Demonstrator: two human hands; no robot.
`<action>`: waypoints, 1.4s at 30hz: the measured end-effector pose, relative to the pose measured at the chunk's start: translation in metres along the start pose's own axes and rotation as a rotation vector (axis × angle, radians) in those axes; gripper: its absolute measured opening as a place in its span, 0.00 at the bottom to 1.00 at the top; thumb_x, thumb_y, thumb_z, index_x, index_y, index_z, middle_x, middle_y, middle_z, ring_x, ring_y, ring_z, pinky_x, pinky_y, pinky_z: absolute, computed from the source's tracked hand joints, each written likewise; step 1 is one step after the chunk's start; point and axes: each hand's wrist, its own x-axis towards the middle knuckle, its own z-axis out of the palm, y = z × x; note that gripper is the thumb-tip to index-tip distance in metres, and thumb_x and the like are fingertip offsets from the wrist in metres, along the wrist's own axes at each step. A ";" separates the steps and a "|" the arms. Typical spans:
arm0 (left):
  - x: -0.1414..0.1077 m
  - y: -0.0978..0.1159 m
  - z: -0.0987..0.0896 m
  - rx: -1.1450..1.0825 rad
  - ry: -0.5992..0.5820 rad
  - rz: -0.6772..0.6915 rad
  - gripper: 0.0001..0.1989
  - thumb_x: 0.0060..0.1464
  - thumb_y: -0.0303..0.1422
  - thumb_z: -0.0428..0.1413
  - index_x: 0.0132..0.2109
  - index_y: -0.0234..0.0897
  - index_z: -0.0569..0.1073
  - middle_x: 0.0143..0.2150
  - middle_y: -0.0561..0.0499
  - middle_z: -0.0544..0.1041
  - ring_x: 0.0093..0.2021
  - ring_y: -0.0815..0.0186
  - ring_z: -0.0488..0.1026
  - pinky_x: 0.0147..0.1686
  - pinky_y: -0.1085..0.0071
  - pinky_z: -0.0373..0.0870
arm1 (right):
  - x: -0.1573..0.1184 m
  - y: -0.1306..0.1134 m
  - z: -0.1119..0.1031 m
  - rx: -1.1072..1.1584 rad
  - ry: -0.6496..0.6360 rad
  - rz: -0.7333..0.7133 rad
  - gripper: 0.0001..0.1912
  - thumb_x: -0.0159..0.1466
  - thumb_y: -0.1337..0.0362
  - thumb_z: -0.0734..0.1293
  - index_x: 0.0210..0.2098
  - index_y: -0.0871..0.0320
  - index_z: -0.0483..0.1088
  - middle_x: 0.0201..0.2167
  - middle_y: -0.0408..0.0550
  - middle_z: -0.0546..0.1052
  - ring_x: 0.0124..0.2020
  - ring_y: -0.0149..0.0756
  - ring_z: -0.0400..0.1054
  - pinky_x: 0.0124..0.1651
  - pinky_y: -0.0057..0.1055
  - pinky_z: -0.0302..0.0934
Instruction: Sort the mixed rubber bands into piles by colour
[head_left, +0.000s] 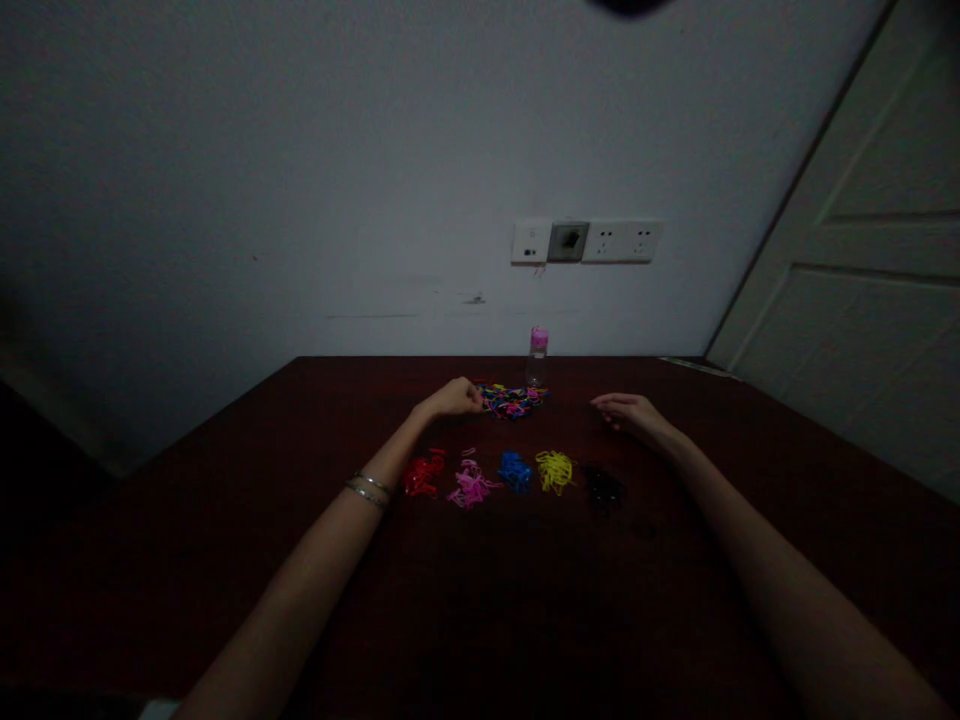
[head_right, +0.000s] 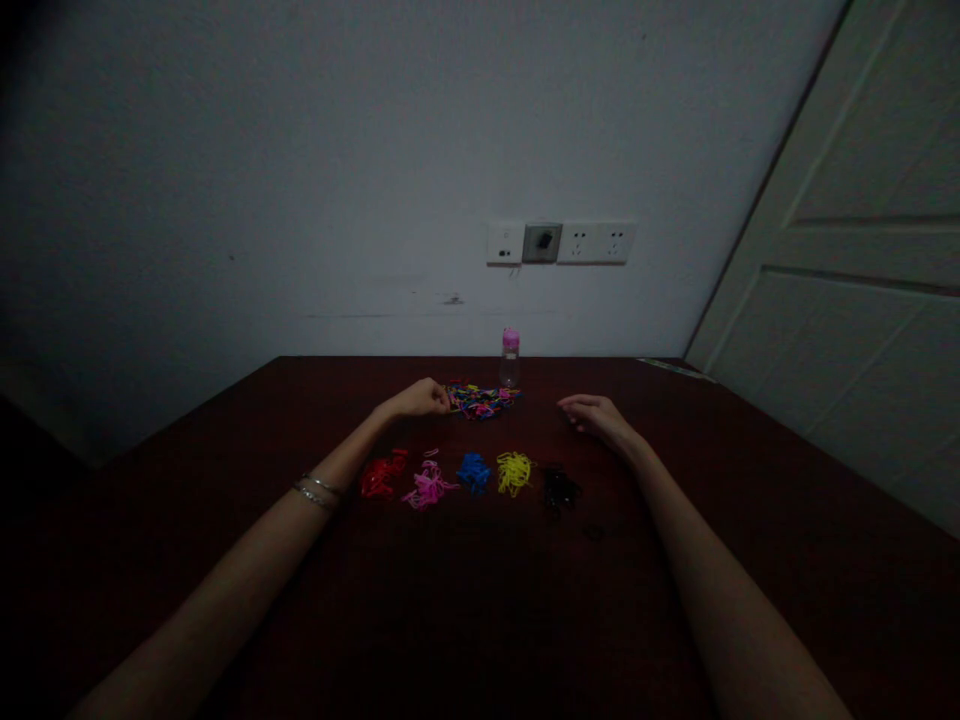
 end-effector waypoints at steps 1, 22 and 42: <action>0.000 0.005 0.001 -0.018 -0.008 0.016 0.08 0.38 0.29 0.54 0.26 0.29 0.75 0.22 0.53 0.70 0.23 0.72 0.63 0.23 0.78 0.57 | 0.000 0.000 0.000 -0.007 -0.001 -0.005 0.14 0.48 0.61 0.66 0.34 0.60 0.71 0.24 0.47 0.70 0.22 0.27 0.61 0.21 0.22 0.55; -0.008 0.066 0.034 -0.248 -0.134 0.190 0.15 0.47 0.39 0.53 0.32 0.29 0.75 0.20 0.53 0.68 0.21 0.74 0.61 0.22 0.77 0.54 | 0.005 -0.005 0.016 -0.242 -0.035 -0.065 0.14 0.49 0.60 0.65 0.34 0.60 0.72 0.23 0.45 0.71 0.20 0.26 0.59 0.18 0.21 0.53; 0.002 -0.020 0.031 -0.376 0.253 -0.184 0.24 0.43 0.50 0.51 0.28 0.29 0.73 0.15 0.57 0.61 0.17 0.76 0.53 0.19 0.76 0.48 | 0.065 0.011 0.065 -0.757 0.185 -0.359 0.13 0.56 0.60 0.63 0.38 0.56 0.73 0.42 0.51 0.72 0.46 0.41 0.62 0.51 0.36 0.53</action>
